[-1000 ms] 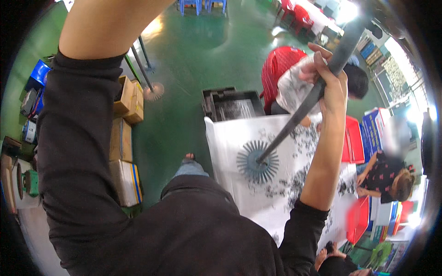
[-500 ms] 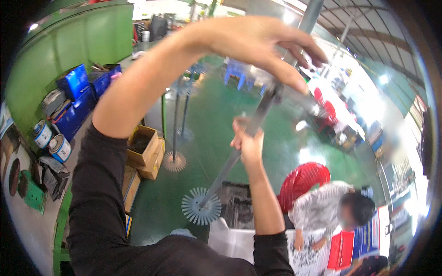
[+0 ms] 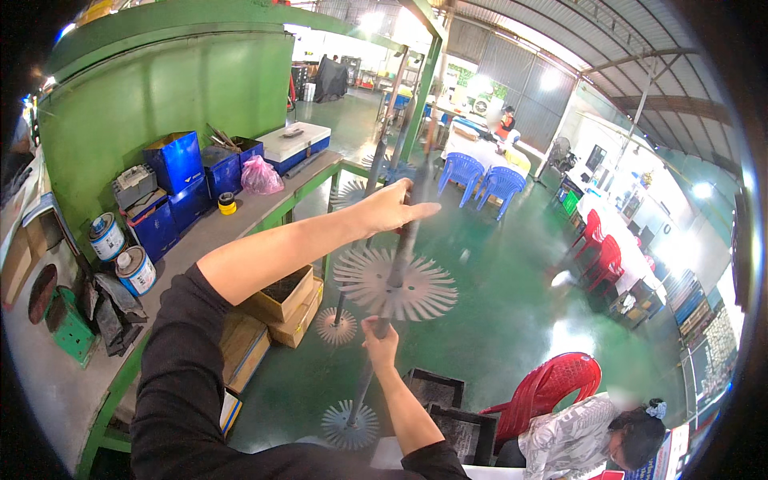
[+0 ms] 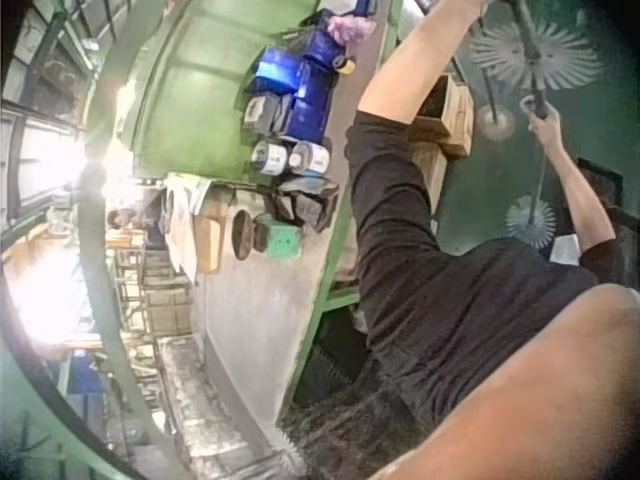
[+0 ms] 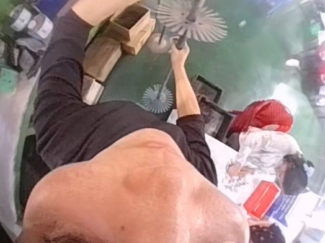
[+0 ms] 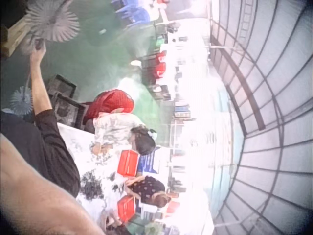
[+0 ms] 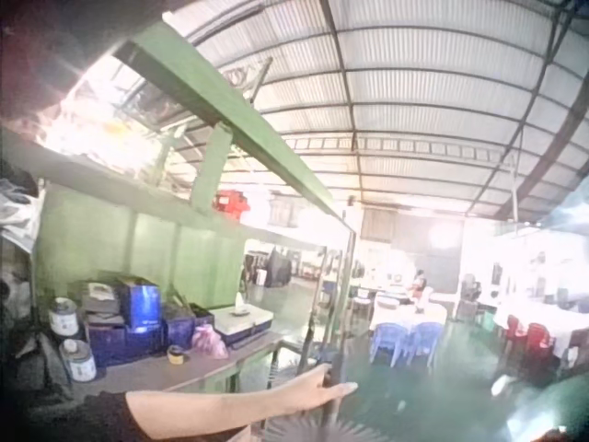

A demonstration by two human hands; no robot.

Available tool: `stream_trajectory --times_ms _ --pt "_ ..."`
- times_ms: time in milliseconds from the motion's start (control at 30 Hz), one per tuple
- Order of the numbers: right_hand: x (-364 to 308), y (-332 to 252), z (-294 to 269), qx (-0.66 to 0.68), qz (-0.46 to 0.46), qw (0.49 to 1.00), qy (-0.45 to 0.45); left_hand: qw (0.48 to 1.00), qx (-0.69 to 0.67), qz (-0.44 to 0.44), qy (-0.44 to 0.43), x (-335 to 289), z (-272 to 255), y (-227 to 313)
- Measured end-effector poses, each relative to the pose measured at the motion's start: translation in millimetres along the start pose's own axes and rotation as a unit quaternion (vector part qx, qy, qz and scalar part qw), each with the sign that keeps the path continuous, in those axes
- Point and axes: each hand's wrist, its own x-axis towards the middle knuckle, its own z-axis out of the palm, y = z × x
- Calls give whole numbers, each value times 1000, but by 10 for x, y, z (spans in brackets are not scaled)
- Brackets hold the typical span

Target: The person repeatedly picks small black hooks from a table and attaches them one by one to a vertical metal stand with multiple tiers. The person also briefly gathers loose hooks into a small bag and places the bag on the table.

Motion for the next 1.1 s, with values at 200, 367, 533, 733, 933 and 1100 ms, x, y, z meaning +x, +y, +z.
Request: stream_trajectory --times_ms 200,367,533,733,933,1100 --pt "37 319 218 -104 -8 994 -27 991 -96 18 90 -107 -262 -367" --pt "106 501 316 -109 21 990 -90 991 -104 26 84 -200 -358 -633" --pt "149 657 368 -167 138 948 -232 994 -33 -31 97 -305 -336 -798" --pt "129 920 112 -236 56 943 -228 996 0 14 86 -268 -658 -1252" --pt "-729 1232 -704 -346 174 902 -191 826 551 110 38 76 -1412 -2029" --pt "-1731 1392 -1304 -326 294 888 -135 907 406 110 -27 683 -2102 -2431"
